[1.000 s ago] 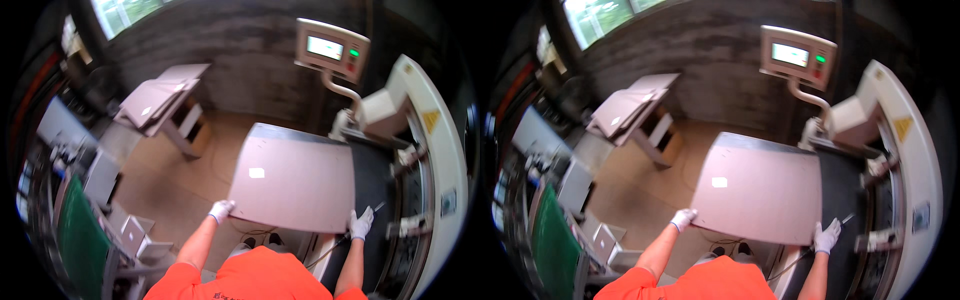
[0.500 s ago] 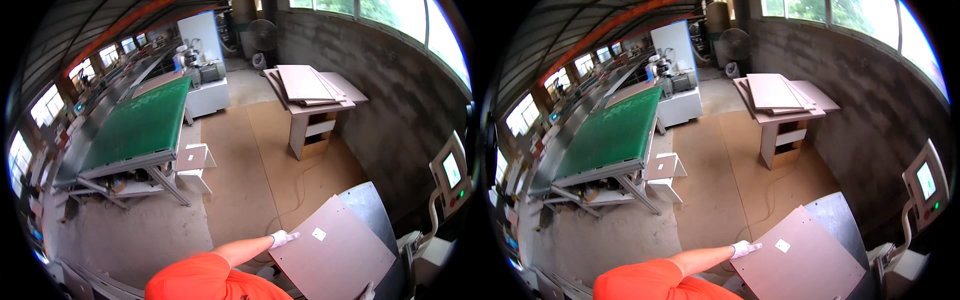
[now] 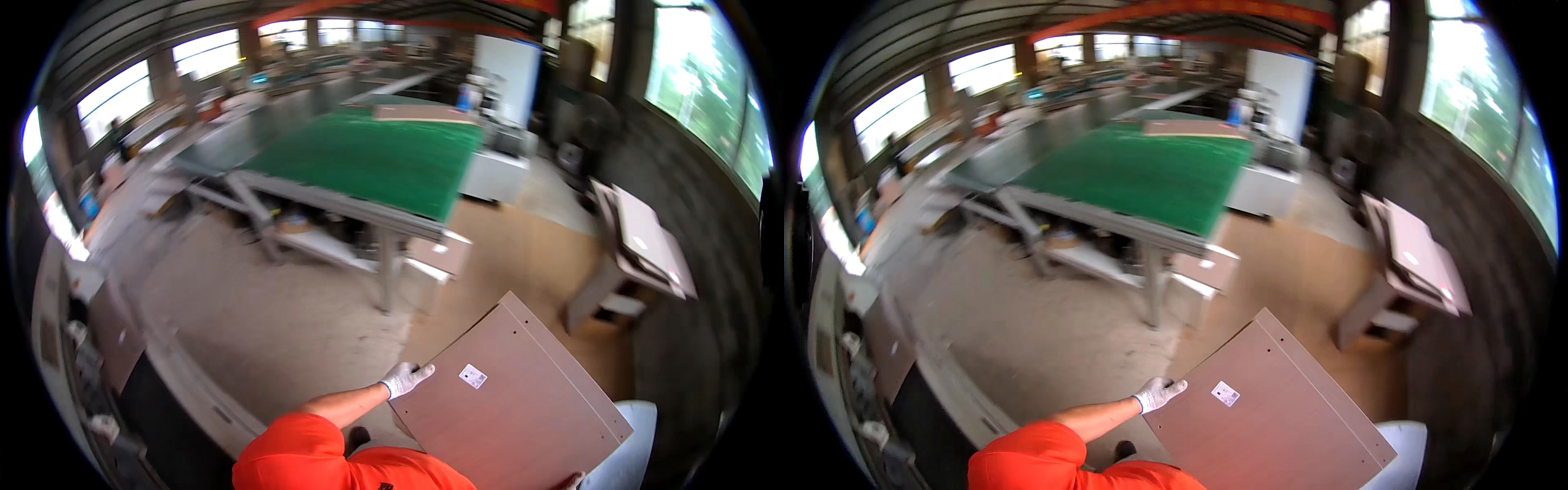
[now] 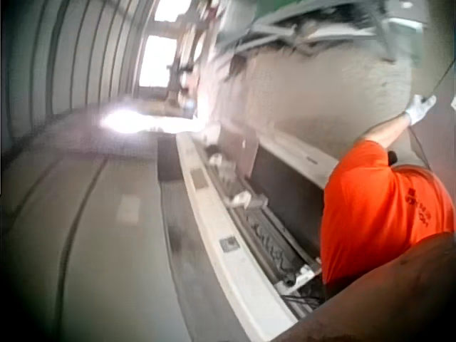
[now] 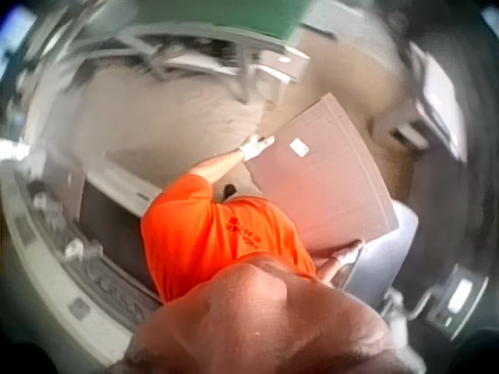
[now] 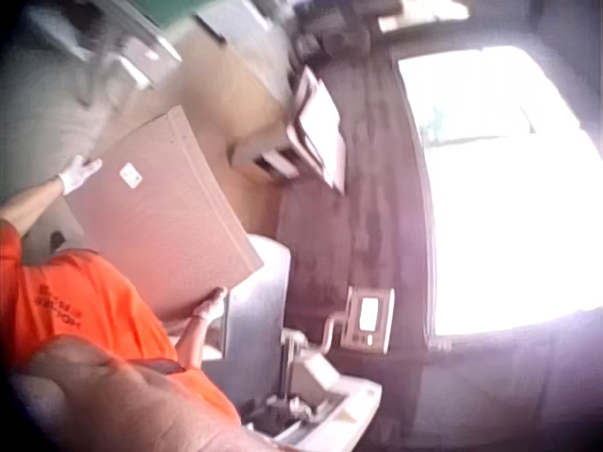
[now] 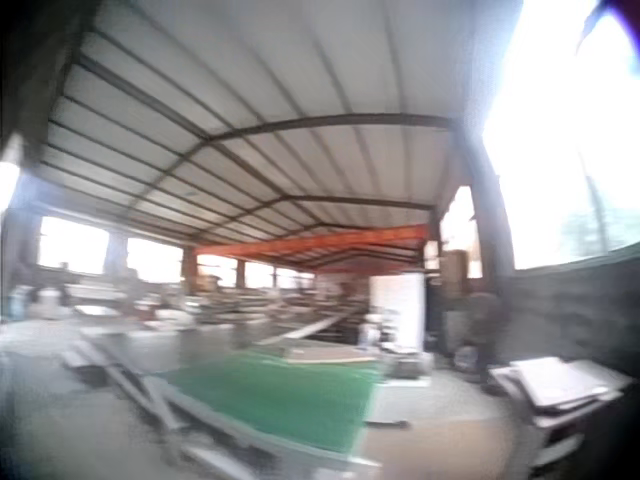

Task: The person handles large rectangular wood panels in a workshop, using a handheld tool to apply a substance to the edges. They place the panels onto a machine, adjust them, and then move them to a stack on the floor.

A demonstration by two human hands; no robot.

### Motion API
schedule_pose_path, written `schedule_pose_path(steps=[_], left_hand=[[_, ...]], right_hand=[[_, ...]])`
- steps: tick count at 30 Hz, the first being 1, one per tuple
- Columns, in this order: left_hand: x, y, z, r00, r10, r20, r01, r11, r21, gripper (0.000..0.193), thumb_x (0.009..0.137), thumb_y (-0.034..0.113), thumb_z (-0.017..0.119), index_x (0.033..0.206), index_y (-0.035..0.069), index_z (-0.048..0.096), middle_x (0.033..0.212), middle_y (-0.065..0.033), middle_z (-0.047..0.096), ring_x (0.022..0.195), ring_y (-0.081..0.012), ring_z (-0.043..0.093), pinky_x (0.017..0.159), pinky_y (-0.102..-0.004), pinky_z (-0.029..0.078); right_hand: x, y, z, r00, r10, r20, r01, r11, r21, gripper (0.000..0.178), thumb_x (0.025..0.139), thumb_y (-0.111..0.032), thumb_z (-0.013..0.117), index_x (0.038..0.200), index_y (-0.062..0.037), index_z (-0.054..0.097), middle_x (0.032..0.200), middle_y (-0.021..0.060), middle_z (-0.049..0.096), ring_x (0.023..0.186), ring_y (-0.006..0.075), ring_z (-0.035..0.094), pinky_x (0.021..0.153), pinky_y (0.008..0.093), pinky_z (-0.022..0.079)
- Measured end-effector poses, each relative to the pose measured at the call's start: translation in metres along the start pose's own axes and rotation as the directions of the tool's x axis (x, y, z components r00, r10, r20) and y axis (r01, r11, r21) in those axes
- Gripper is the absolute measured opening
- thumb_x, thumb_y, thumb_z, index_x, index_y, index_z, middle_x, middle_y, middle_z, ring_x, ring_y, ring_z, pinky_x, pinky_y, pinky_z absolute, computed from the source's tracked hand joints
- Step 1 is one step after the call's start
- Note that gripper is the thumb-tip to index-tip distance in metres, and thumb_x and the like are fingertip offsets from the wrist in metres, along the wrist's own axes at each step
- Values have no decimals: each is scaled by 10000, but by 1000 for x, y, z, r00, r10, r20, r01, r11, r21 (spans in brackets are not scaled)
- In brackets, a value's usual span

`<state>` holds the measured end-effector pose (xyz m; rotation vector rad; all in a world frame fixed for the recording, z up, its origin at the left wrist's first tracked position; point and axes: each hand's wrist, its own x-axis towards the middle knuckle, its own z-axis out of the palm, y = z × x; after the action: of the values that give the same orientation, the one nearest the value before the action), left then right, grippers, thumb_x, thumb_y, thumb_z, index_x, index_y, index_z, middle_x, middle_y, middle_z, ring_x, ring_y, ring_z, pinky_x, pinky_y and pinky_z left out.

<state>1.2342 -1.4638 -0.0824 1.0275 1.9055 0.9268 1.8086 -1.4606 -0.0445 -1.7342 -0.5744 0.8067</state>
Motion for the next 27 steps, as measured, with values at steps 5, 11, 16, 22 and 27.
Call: schedule_pose_path(steps=[5, 11, 16, 22, 27], left_hand=[[-72, -151, -146, 880, -132, -457, -39, 937, -347, 732, 951, 722, 638, 817, 4, 702, 707, -71, 644, 722, -164, 560, 682, -413, 489], [-224, -266, -242, 468, -527, -710, 35, 813, -581, 805, 1054, 676, 455, 1168, -68, 740, 1148, -181, 760, 1051, -280, 661, 1002, -446, 484], [-328, -238, -285, 176, -714, -677, -141, 663, -736, 774, 1076, 614, 454, 1137, -113, 711, 1057, -188, 748, 994, -279, 669, 944, -450, 500], [-359, -357, -320, 34, -722, -691, -252, 663, -705, 769, 1081, 610, 457, 1179, -113, 700, 1049, -188, 739, 986, -262, 655, 943, -431, 506], [-333, -430, -414, -62, -784, -618, -310, 604, -734, 828, 1077, 668, 415, 1236, -93, 699, 1134, -202, 747, 1057, -248, 656, 977, -431, 495]], right_hand=[[-99, 5, 164, 936, -50, 349, -25, 978, 207, 792, 1059, -533, 597, 1516, 105, 492, 1578, 171, 501, 1426, 303, 471, 1256, 448, 330], [-202, 4, 364, 585, -140, 799, -16, 983, 185, 740, 1047, -574, 612, 1366, 93, 638, 1329, 90, 674, 1221, 195, 591, 1096, 348, 458], [-311, 5, 510, 315, 2, 949, 103, 994, -36, 794, 995, -629, 662, 1361, 76, 649, 1297, 95, 691, 1158, 196, 620, 1060, 358, 469], [-466, 29, 645, 102, 111, 989, 286, 949, -136, 903, 990, -691, 615, 1418, 105, 589, 1377, 124, 650, 1238, 228, 582, 1117, 372, 433], [-592, 41, 746, -50, 105, 993, 277, 957, -87, 816, 1025, -616, 620, 1422, 96, 592, 1390, 105, 647, 1245, 212, 580, 1121, 360, 431]])
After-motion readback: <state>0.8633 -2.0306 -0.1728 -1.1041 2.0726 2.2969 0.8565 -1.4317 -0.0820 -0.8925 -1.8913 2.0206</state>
